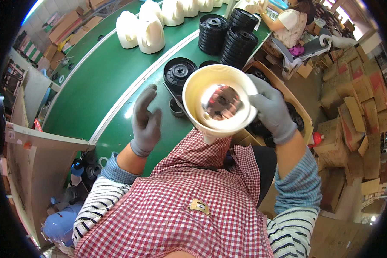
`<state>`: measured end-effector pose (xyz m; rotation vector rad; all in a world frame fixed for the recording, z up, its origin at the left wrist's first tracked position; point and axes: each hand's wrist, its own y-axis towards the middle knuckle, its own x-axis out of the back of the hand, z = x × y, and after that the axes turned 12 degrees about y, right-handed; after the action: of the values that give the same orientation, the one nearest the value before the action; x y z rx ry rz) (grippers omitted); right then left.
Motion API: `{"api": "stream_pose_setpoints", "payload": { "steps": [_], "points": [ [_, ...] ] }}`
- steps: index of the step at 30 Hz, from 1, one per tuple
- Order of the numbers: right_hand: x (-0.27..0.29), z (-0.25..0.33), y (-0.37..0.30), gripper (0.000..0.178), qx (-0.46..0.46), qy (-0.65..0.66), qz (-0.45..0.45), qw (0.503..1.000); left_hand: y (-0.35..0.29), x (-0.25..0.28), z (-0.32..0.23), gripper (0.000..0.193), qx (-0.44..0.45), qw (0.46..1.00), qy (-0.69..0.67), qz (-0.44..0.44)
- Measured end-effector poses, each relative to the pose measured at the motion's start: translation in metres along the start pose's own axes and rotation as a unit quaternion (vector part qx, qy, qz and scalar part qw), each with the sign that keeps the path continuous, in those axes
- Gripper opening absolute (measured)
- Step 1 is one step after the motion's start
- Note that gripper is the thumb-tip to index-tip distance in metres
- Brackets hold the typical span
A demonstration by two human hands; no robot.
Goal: The person sits on the floor and repeatedly assembles white plastic pitchers by inserting black lids into the openings. They pick up each pitcher, fit the lid, and place the completed unit on a nearby green table.
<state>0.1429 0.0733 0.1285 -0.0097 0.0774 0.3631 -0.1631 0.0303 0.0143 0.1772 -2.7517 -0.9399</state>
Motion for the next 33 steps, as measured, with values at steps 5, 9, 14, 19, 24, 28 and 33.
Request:
{"api": "stream_pose_setpoints", "payload": {
  "steps": [5,9,14,19,24,28,33],
  "points": [
    [0.003,0.028,-0.031,0.077,-0.035,0.095,-0.009,0.995,-0.060,-0.052,0.045,0.057,0.478,0.655,-0.512,0.283],
    [-0.003,0.008,-0.028,0.077,-0.077,0.139,0.011,0.987,-0.056,-0.092,0.032,0.068,0.161,0.799,-0.530,0.232],
    [-0.021,-0.040,-0.002,0.074,-0.102,0.133,0.136,0.976,-0.052,-0.087,0.063,0.052,0.236,0.564,-0.766,0.197],
    [-0.044,-0.066,0.034,0.068,-0.112,0.088,0.206,0.968,-0.033,-0.046,0.038,0.056,0.246,0.650,-0.713,0.087],
    [0.022,-0.161,0.144,0.062,-0.088,-0.146,-0.183,0.968,-0.050,0.002,0.065,0.056,0.345,0.677,-0.649,0.046],
    [0.081,-0.233,0.200,0.073,-0.313,-0.242,-0.266,0.879,-0.072,0.030,0.081,0.057,0.424,0.683,-0.594,0.023],
    [0.065,-0.243,0.214,0.048,-0.265,-0.370,-0.315,0.833,-0.094,0.048,0.091,0.058,0.486,0.683,-0.545,0.008]
  ]
}}
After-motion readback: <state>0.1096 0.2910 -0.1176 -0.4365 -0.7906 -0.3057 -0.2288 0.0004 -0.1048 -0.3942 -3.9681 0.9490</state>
